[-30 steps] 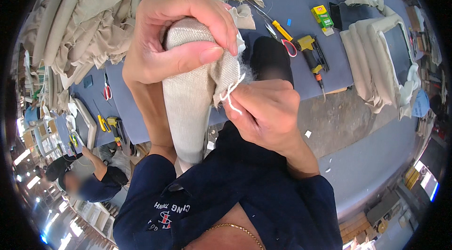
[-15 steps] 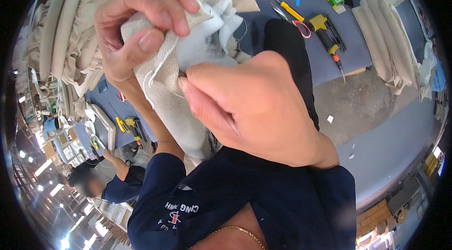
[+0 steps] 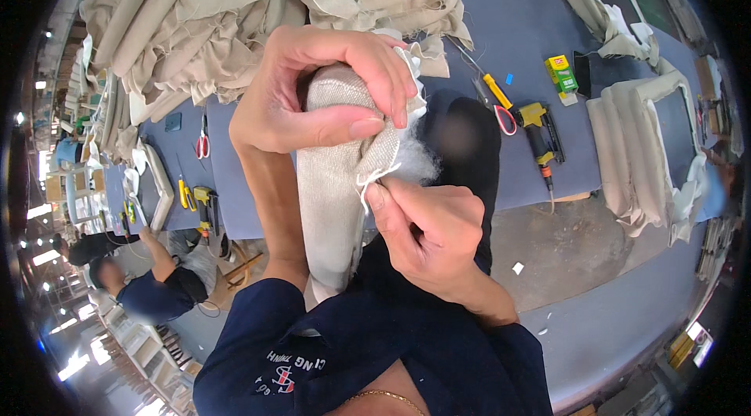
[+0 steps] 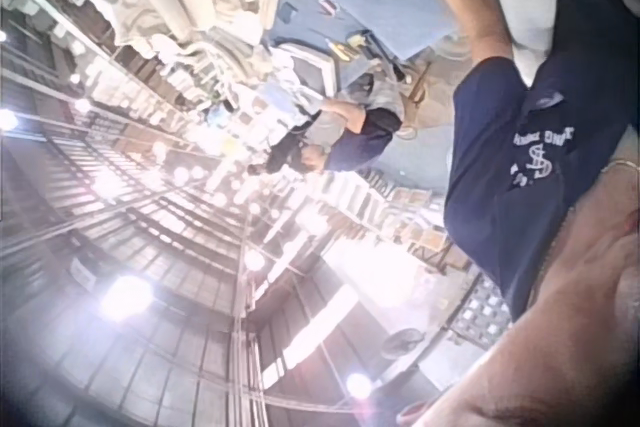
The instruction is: The person is upholstering a chair seat by hand. They use a staple gun to attach fabric to the underside of the seat, a screwdriver to pull the fabric taut, and scissors to trim excess material. The person also inserts cotton stuffing into the seat cover and secures it with a string tie.
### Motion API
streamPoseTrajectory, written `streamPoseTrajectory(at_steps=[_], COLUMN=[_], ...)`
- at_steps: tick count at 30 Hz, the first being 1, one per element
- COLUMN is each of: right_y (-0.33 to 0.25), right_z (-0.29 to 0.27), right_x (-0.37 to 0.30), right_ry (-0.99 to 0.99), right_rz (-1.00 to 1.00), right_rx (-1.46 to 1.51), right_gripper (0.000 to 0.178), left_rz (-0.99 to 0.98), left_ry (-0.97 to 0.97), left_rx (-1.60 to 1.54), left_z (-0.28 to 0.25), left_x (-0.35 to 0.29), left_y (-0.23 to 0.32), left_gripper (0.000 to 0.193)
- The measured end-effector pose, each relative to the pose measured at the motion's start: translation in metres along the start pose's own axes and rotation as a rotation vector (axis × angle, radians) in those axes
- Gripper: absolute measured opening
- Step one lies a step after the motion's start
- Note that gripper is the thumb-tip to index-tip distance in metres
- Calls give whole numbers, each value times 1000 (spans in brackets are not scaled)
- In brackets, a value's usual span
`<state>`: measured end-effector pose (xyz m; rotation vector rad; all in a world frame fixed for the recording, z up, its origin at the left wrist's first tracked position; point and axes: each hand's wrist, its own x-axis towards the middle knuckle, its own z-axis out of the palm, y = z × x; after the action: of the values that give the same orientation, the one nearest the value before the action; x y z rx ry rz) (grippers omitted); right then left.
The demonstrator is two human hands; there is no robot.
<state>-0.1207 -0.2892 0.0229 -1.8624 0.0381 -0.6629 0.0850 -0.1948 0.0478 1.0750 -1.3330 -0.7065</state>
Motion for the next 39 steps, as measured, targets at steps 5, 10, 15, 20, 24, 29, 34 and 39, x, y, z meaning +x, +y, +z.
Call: streamPoseTrajectory(at_steps=[5, 10, 15, 20, 24, 29, 34, 39], right_y=[-11, -10, -6, -5, 9, 2, -9, -21], right_z=[-5, 9, 13, -24, -30, -29, -34, -25], right_x=[5, -17, -6, 2, 11, 24, 26, 29], right_ry=[-77, 3, 0, -217, -282, -315, -340, -352], right_rz=[-13, 41, 37, 14, -64, -109, -3, 78], right_rx=[-50, -129, -78, -66, 8, -107, -100, -85], right_gripper=[8, 9, 16, 20, 21, 20, 18, 19], left_rz=[34, -48, -76, 10, -2, -18, -34, -52], left_ry=[-35, -80, -63, -28, -48, -47, -58, -84], left_rx=[35, 57, 132, 188, 163, 101, 62, 98], left_z=[-7, -9, -5, -5, -6, 1, 1, -6], left_x=[-6, -6, -14, -30, -28, -28, -27, -29], left_y=[6, 12, 20, 25, 22, 15, 14, 19], left_gripper=[12, 12, 15, 22, 26, 27, 28, 29])
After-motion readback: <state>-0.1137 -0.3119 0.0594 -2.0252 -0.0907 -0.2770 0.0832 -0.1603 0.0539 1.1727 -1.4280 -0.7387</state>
